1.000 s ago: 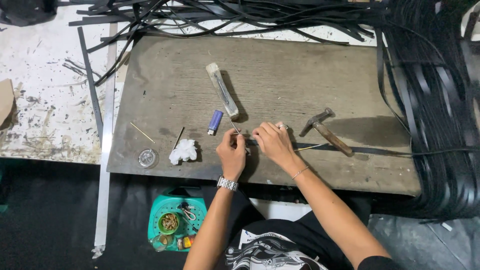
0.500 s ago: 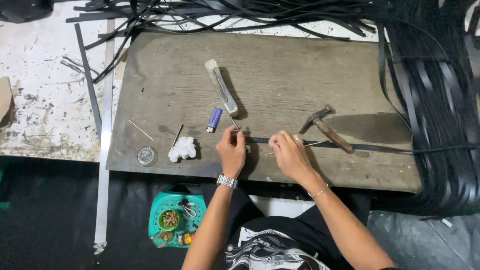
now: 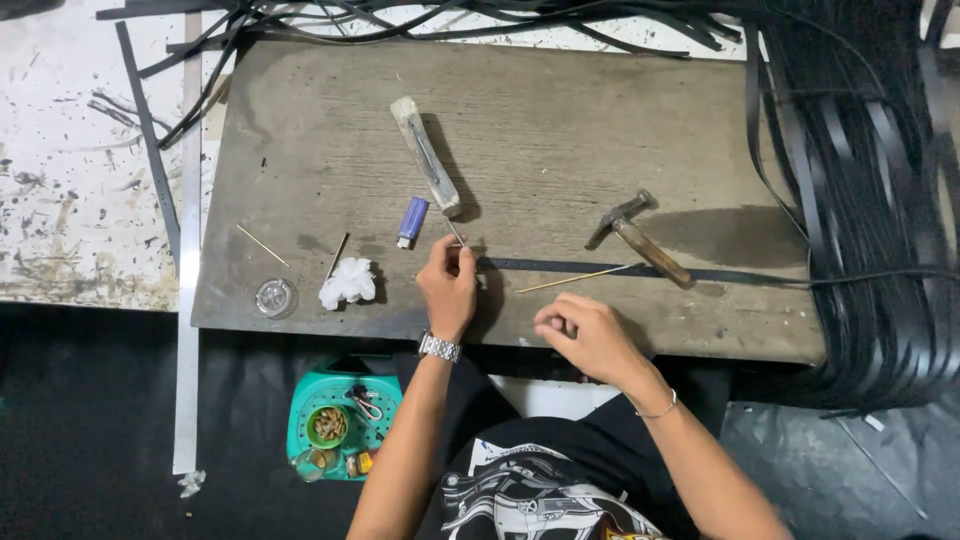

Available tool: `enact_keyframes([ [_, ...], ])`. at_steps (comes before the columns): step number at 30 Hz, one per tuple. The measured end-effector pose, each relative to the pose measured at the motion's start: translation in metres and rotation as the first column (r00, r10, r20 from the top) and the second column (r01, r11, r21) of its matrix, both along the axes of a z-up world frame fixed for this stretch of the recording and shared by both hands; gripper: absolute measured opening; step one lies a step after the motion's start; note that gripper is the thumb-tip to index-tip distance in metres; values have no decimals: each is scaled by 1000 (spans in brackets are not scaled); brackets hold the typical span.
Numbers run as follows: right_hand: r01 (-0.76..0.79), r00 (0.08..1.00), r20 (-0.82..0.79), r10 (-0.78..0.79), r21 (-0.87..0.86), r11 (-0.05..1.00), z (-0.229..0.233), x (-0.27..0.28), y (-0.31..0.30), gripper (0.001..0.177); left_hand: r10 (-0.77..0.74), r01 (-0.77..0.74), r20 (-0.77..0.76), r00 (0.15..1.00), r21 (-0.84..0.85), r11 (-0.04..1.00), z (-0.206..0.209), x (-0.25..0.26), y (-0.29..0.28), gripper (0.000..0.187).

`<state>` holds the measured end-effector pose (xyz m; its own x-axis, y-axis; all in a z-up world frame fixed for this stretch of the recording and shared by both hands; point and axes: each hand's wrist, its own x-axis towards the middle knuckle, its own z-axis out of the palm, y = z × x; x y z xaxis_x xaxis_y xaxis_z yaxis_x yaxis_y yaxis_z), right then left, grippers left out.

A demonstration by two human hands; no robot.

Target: Inserting metal rods into leather strips and hammering them on a workshop table to shape or secure them.

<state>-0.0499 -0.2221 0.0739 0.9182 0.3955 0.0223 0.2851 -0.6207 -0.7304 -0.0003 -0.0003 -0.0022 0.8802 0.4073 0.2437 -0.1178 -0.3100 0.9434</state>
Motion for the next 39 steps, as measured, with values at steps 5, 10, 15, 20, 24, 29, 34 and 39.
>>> enact_keyframes([
  [5, 101, 969, 224, -100, 6, 995, -30, 57, 1, 8, -7, 8, -12, 1000, 33, 999, -2, 0, 0, 18],
  [10, 159, 892, 442, -88, -125, 979, -63, 122, 14, 4, 7, -6, -13, 1000, 71, 997, -1, 0, 0, 17],
  [15, 189, 839, 544, -19, -258, 948, -74, 146, 29, 8, -6, 9, -40, 999, 76, 997, -4, 1, 1, 17],
  [20, 265, 817, 573, -65, -272, 925, -96, 157, 28, 11, -8, 10, -51, 999, 52, 999, 0, 1, 1, 18],
  [24, 298, 785, 619, -32, -332, 895, -97, 157, 30, 15, -12, 15, -55, 998, 49, 999, 1, 1, 0, 20],
  [29, 270, 766, 642, 27, -359, 893, -94, 153, 26, 15, -10, 11, -43, 999, 29, 1000, -2, 2, 1, 19],
  [34, 246, 760, 650, 19, -315, 917, -77, 142, 27, 9, -8, 9, -30, 1000, 28, 1000, -2, 1, 1, 18],
  [39, 254, 749, 662, 31, -330, 909, -84, 145, 24, 10, -14, 14, -23, 1000, 3, 1000, -2, 1, 2, 16],
])
